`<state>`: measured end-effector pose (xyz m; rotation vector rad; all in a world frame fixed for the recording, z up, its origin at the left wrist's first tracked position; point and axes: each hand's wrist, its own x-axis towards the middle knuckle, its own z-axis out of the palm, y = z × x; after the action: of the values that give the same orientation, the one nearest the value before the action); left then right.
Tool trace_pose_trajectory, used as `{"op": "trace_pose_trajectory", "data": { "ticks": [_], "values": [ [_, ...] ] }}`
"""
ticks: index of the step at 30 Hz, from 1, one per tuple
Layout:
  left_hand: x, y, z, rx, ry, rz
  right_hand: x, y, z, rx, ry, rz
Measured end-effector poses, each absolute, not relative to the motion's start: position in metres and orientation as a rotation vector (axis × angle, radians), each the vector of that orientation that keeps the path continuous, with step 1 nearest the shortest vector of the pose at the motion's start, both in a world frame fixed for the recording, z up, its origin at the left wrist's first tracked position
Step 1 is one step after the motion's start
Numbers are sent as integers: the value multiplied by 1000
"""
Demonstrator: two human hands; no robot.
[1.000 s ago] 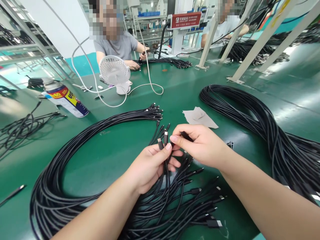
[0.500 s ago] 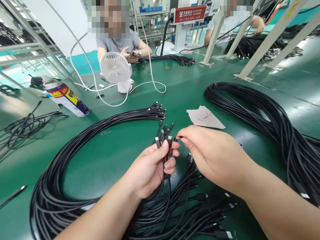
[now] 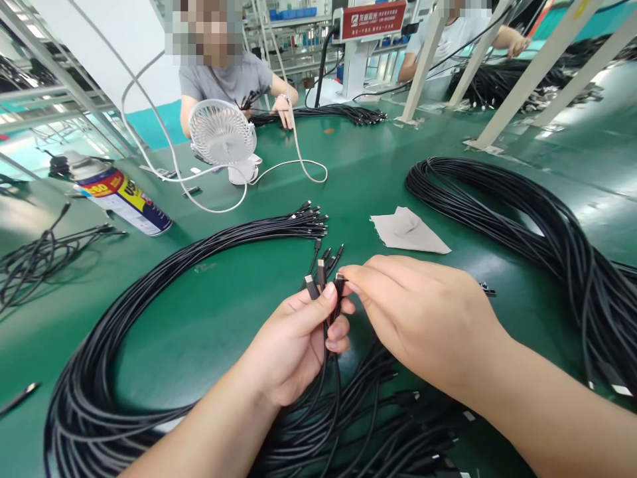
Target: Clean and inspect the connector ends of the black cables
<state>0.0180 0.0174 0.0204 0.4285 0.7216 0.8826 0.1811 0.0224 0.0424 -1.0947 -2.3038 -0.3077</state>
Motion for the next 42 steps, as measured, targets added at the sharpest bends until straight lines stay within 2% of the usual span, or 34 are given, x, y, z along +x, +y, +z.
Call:
{"op": "trace_pose_trajectory", "data": {
  "ticks": [42],
  "values": [
    [17,20,17,347,745,891,187,23,42,-1182,-2301,-342]
  ]
}}
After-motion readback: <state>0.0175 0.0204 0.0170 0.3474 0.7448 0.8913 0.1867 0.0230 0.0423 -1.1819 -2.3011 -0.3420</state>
